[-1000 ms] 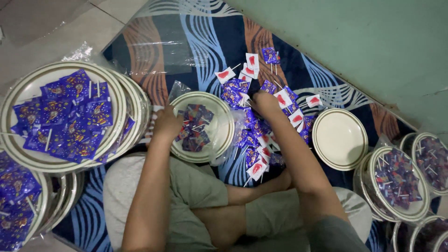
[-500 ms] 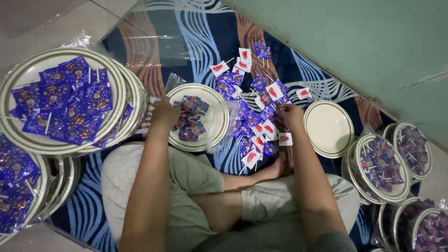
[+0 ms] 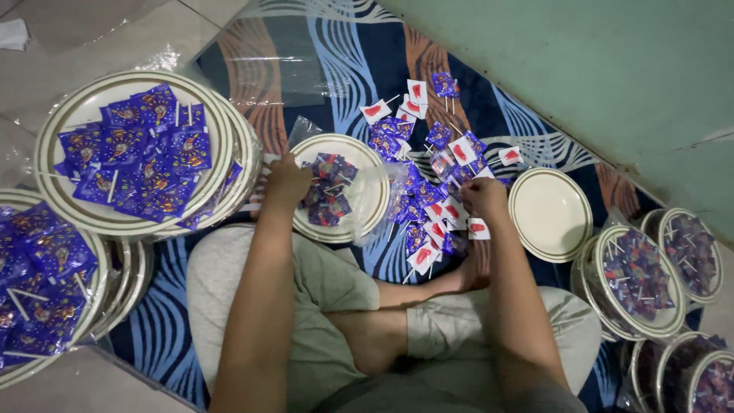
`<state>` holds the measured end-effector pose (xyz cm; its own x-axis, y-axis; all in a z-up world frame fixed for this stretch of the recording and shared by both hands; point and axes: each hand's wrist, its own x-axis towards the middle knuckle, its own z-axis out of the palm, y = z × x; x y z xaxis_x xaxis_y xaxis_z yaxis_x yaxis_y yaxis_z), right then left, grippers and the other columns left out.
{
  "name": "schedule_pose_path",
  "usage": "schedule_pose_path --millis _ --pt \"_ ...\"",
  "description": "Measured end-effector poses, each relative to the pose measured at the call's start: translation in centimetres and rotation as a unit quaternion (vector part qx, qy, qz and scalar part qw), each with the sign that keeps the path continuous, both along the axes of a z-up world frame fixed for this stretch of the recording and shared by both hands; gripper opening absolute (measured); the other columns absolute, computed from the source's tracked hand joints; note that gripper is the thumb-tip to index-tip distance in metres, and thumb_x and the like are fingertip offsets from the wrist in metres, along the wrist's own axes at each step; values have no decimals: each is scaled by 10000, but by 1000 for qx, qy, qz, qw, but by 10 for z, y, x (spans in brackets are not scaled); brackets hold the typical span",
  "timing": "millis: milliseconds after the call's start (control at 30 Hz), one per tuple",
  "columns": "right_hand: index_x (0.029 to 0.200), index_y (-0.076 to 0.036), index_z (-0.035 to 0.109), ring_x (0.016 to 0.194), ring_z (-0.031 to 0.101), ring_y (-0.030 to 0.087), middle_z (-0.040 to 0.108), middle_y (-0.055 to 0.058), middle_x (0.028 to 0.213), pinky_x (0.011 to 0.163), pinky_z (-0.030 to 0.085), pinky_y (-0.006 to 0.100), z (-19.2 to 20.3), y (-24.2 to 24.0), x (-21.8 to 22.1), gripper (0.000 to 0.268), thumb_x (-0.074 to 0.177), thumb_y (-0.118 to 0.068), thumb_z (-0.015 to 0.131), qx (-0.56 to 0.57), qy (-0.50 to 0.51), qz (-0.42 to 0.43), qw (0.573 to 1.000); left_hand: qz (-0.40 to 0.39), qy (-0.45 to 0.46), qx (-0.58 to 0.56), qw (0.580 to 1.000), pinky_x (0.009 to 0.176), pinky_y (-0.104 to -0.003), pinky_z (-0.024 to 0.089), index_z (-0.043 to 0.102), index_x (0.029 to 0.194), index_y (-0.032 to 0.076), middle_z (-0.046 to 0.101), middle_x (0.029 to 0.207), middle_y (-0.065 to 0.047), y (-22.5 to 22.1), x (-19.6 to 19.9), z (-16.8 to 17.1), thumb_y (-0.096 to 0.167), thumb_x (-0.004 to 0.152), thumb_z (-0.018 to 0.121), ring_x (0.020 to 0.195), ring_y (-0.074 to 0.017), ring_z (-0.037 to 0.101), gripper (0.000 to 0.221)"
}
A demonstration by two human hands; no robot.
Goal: Arranging small packets onto plates while sitting on the floor
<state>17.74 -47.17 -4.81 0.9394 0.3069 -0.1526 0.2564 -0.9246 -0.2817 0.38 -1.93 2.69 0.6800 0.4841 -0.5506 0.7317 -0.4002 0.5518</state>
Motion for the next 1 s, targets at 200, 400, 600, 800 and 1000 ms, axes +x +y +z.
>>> schedule_pose_path --millis 200,400,600,800,1000 --pt "996 -139 821 948 737 405 799 143 901 858 563 488 84 87 -69 244 828 -291 730 -15 74 103 992 -3 15 6 1000 1030 -645 416 438 1451 142 426 1444 -203 4 14 -32 365 953 454 1330 -489 487 546" --pt "916 -125 797 897 716 416 764 156 889 762 574 495 15 164 -74 221 863 -334 745 119 27 121 985 -5 2 -7 1000 1032 -639 437 432 1442 122 415 1437 -220 2 4 -13 363 933 438 1321 -501 492 563" --pt "901 -163 805 855 742 326 761 81 821 749 588 424 -65 203 -48 190 862 -327 717 147 -31 67 986 -5 3 18 1000 1032 -623 453 458 1434 144 442 1414 -202 1 8 -34 350 944 485 1311 -472 516 532" --pt "902 -96 800 579 640 171 692 88 645 523 509 283 83 183 -90 189 819 -229 695 302 194 18 933 -9 -13 13 1000 1002 -622 478 487 1419 117 473 1381 -228 -1 9 -25 326 939 481 1276 -494 549 523" --pt "952 -278 819 841 721 315 751 55 868 703 561 394 -59 73 103 139 852 -357 764 213 -39 -71 974 1 -39 20 999 911 -664 526 516 1413 34 523 1307 -277 -1 6 -10 249 926 503 1047 -434 695 532"
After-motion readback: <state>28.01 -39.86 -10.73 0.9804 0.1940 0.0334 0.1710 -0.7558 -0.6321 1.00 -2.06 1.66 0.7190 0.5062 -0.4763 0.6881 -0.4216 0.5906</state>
